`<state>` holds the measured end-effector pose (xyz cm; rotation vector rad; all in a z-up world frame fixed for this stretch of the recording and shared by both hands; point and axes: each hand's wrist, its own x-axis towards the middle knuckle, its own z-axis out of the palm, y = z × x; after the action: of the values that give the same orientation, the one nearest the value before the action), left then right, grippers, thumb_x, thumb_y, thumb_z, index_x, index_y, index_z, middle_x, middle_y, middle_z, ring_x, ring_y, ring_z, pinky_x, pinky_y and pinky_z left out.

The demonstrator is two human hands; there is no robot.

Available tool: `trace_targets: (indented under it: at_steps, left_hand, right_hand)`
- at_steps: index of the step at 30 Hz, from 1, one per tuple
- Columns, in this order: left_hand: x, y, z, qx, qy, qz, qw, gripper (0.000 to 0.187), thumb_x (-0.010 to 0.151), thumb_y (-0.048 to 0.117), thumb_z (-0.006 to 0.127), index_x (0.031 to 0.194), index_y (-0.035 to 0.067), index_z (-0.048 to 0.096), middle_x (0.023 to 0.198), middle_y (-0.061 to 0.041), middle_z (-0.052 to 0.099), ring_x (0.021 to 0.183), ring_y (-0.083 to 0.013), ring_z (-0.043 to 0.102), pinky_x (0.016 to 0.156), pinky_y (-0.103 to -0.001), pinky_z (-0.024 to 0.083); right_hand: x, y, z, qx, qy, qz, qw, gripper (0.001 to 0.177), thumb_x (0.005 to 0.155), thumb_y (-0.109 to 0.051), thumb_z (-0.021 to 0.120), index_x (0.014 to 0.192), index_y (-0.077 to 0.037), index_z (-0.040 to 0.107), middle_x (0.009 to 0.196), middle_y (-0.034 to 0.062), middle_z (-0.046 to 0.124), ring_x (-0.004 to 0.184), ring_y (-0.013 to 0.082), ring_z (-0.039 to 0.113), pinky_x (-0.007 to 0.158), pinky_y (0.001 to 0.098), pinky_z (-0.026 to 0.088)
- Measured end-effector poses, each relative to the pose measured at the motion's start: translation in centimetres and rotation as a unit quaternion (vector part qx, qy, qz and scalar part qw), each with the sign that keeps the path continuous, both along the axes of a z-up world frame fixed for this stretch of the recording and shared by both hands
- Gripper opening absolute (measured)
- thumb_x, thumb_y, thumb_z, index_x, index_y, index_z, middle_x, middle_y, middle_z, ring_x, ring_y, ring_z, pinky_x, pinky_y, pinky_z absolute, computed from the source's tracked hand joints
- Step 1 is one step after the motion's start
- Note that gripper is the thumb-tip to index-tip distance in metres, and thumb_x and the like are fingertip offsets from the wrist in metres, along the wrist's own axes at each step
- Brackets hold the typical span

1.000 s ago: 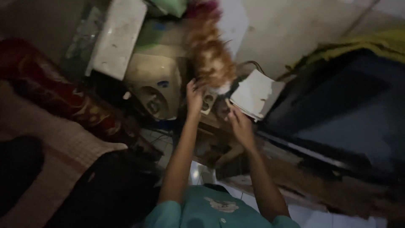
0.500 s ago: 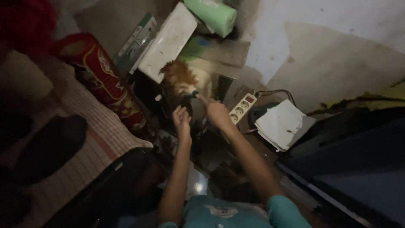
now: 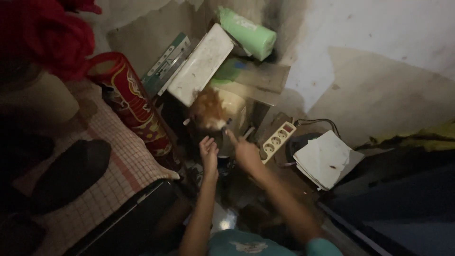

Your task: Dusting various household objects such as a television and a water dispenser using a feather duster.

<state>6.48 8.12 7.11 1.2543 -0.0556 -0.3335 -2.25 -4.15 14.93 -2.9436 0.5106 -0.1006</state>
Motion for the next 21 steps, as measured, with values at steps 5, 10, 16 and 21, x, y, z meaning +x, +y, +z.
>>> trace_targets:
  at_steps: [5,10,16,21]
  left_hand:
    - [-0.3,0.6,1.0,0.041,0.003,0.006,0.999,0.049,0.104,0.025,0.054,0.150,0.012,0.043,0.150,-0.013,0.051,0.137,-0.0289,0.051,0.112,-0.043,0.045]
    - [0.1,1.0,-2.1,0.018,-0.005,0.017,1.000,0.059,0.102,0.031,0.056,0.156,0.016,0.037,0.156,-0.012,0.045,0.142,-0.0297,0.046,0.114,-0.044,0.042]
    - [-2.5,1.9,2.1,0.091,0.125,0.031,0.988,0.082,0.102,0.039,0.060,0.164,0.022,0.010,0.169,-0.010,0.016,0.153,-0.0318,0.023,0.117,-0.051,0.029]
    - [-2.1,0.8,-3.0,0.062,0.021,-0.010,0.998,0.078,0.098,0.030,0.061,0.163,0.020,0.017,0.170,-0.011,0.018,0.154,-0.0318,0.026,0.117,-0.049,0.032]
  right_hand:
    - [-4.6,0.5,2.3,0.038,-0.116,0.059,0.991,0.083,0.083,-0.002,0.060,0.158,-0.030,0.036,0.110,0.0227,0.066,0.086,0.0444,0.068,0.071,0.0527,0.055]
    - [-4.2,0.9,-0.8,0.050,-0.167,0.023,0.984,0.089,0.084,0.004,0.058,0.162,-0.028,0.032,0.104,0.0211,0.064,0.080,0.0457,0.066,0.068,0.0530,0.054]
    - [-7.6,2.2,-1.1,0.007,-0.099,0.073,0.992,0.087,0.083,0.005,0.057,0.160,-0.029,0.034,0.103,0.0238,0.064,0.082,0.0450,0.067,0.067,0.0502,0.055]
    - [-9.5,0.3,4.7,0.084,-0.173,0.003,0.981,0.078,0.093,0.009,0.047,0.157,-0.034,0.043,0.112,0.0231,0.067,0.085,0.0413,0.069,0.071,0.0501,0.055]
